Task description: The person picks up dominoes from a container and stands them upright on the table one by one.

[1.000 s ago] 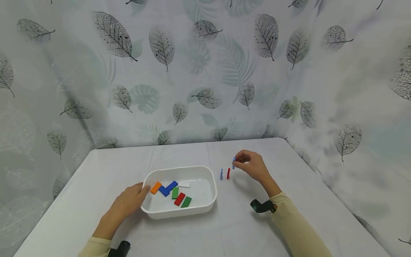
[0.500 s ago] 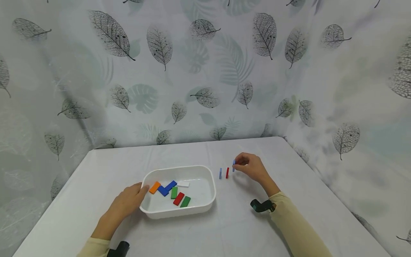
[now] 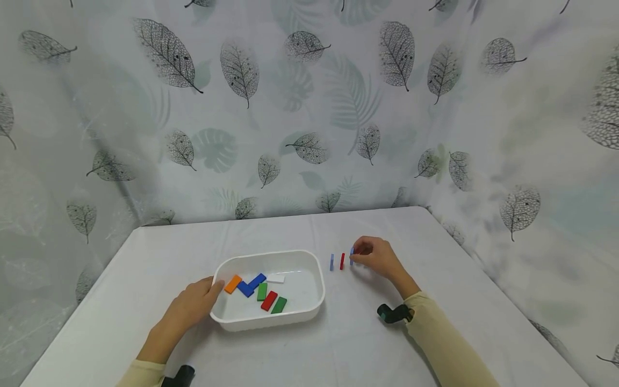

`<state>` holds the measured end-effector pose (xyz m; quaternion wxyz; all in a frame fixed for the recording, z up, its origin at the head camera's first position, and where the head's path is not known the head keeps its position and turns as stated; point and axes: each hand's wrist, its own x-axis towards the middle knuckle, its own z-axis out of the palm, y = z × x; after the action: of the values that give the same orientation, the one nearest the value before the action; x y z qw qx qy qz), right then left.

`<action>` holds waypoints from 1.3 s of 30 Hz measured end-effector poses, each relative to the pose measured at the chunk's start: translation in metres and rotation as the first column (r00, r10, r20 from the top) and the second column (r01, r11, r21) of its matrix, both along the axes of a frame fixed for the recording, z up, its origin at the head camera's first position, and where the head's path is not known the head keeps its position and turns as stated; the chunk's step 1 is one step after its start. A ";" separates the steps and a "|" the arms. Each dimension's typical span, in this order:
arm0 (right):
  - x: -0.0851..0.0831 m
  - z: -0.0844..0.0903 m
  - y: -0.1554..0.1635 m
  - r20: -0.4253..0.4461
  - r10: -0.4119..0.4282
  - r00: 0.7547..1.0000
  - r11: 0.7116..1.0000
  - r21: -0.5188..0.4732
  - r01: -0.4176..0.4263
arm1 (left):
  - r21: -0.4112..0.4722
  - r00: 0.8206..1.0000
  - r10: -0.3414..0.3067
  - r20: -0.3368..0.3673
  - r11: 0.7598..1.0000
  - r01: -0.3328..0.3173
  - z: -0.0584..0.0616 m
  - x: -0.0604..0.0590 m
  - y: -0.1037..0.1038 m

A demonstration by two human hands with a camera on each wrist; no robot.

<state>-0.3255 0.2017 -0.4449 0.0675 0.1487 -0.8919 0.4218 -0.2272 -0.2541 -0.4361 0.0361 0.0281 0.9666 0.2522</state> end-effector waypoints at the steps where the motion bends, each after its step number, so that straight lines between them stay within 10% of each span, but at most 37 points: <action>1: 0.000 0.000 0.000 0.005 0.002 1.000 1.000 0.003 -0.002 | 0.000 1.000 -0.001 0.000 1.000 0.001 0.000 0.000 0.000; 39: -0.001 0.004 0.001 0.039 0.033 0.999 0.999 0.031 -0.034 | 0.012 1.000 -0.010 -0.010 1.000 0.010 0.001 0.002 0.000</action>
<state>-0.3262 0.2024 -0.4410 0.0408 0.1563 -0.8971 0.4113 -0.2251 -0.2545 -0.4352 0.0324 0.0344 0.9651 0.2576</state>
